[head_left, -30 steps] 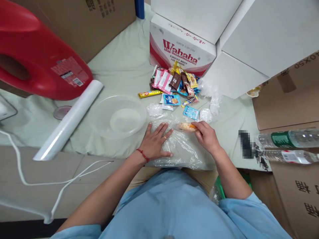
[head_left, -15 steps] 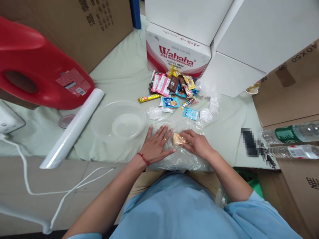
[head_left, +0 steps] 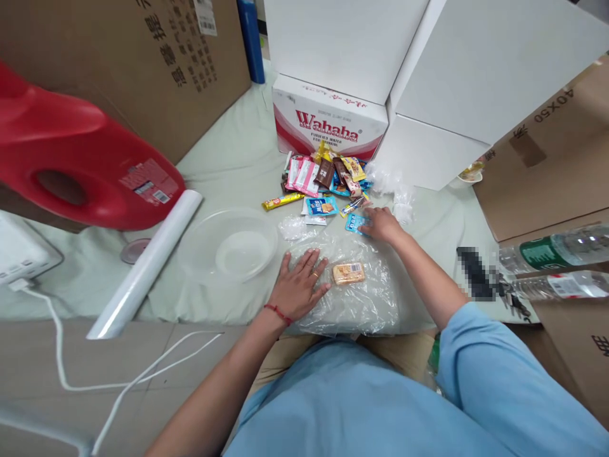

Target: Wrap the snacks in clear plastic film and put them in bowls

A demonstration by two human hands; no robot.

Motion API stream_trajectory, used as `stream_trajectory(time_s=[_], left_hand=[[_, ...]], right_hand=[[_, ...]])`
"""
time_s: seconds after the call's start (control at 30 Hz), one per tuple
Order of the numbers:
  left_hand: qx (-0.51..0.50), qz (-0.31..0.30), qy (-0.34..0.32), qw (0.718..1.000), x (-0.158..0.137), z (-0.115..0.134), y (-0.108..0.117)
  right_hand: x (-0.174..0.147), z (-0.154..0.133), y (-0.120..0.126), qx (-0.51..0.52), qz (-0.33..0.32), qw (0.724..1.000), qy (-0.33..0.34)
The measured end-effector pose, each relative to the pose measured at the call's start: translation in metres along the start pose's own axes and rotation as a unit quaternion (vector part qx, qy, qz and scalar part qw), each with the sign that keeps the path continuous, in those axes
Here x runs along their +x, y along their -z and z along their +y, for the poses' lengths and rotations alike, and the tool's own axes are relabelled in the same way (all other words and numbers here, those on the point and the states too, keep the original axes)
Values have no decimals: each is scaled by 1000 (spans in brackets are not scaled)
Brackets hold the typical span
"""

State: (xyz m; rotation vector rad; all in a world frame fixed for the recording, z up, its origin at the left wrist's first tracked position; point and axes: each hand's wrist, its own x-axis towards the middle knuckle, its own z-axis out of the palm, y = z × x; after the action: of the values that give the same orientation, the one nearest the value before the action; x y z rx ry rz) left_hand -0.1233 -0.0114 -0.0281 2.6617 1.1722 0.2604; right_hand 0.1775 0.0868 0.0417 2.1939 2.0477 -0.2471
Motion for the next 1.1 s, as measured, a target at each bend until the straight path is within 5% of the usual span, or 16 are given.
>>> stream_trajectory(time_s=[0.17, 0.4, 0.5, 0.6, 0.73, 0.9, 1.1], left_hand=[[-5, 11, -2, 1000, -1, 0, -1], [-6, 19, -5, 1000, -1, -2, -2], [0, 12, -7, 1000, 0, -1, -1], [13, 12, -9, 1000, 0, 1, 1], [27, 17, -5, 999, -1, 1, 1], [9, 2, -9, 1000, -1, -2, -2], [-6, -3, -4, 1000, -2, -2, -2]], right_hand=[[28, -4, -4, -14, -74, 997, -27], [17, 16, 2, -37, 31, 997, -53], [21, 6, 8, -52, 105, 993, 27], [34, -11, 12, -82, 102, 981, 140], [40, -21, 20, -98, 93, 979, 151], [-13, -10, 36, -30, 138, 981, 132], [-105, -21, 1, 53, 113, 939, 320]])
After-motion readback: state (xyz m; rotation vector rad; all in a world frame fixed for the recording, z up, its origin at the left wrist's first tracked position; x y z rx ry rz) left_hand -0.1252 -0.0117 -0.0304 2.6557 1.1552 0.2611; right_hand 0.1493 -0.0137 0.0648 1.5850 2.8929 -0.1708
